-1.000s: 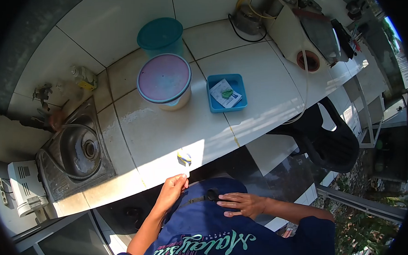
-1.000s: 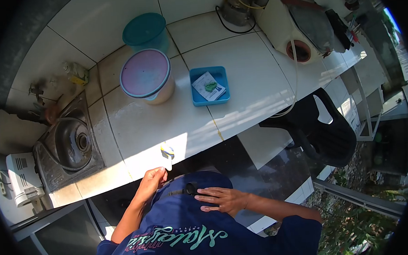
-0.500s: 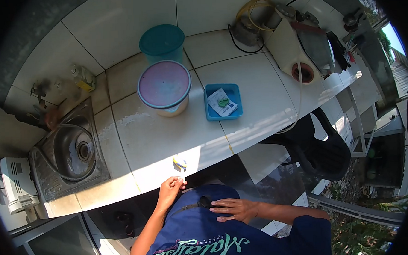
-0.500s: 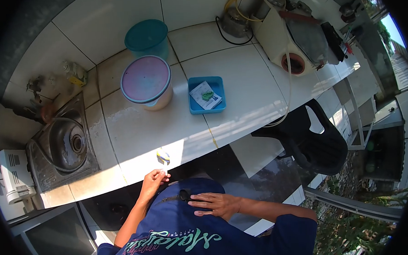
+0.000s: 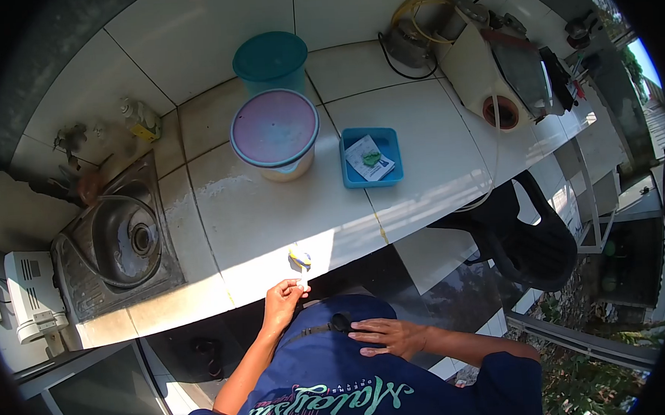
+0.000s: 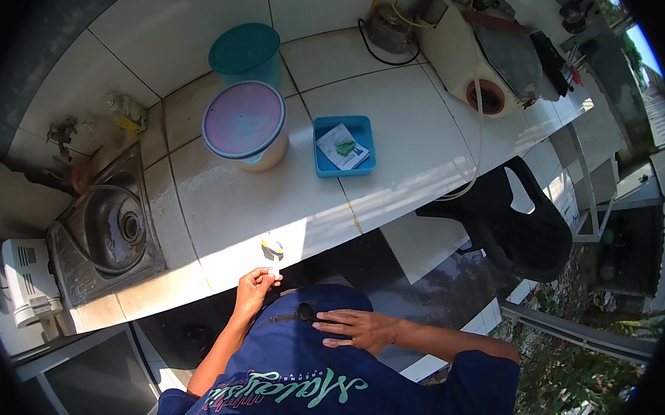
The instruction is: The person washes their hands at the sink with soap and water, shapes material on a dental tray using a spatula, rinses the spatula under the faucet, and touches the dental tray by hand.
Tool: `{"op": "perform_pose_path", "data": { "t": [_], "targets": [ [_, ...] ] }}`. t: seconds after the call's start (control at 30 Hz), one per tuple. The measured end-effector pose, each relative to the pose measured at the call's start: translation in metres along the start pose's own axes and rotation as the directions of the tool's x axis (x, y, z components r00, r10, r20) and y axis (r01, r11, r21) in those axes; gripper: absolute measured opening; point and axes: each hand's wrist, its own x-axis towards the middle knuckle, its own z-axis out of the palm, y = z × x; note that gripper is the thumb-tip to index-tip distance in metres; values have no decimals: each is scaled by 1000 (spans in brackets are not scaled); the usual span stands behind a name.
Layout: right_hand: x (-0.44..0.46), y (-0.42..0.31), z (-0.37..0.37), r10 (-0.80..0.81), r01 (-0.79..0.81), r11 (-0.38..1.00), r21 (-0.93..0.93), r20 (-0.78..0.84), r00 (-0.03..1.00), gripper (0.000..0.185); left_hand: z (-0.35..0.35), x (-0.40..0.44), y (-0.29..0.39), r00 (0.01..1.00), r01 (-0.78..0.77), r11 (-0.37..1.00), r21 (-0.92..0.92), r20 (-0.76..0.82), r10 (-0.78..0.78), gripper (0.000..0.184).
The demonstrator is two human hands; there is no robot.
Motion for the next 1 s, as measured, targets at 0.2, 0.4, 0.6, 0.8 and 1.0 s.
{"op": "perform_pose_path", "data": {
  "t": [0.2, 0.4, 0.6, 0.8, 1.0],
  "targets": [
    [0, 1, 0, -13, 13, 1000, -15, 0, 1000, 75, -2, 3, -15, 1000, -8, 999, -44, -17, 8, 23],
    [0, 2, -3, -9, 10, 999, 30, -10, 1000, 75, -5, 2, -14, 1000, 12, 1000, -17, -18, -12, 22],
    [-1, 5, -2, -23, 23, 1000, 6, -5, 1000, 76, -6, -2, -9, 988, 136, 987, -90, -57, -142, 22],
    [2, 5, -5, -12, 12, 1000, 14, -14, 1000, 71, -5, -4, -13, 982, 163, 975, -150, -70, -175, 21],
    [4, 5, -6, -17, 17, 1000, 13, -34, 999, 70, -6, -6, -13, 978, 184, 972, -144, -74, -196, 20]
  ]
}}
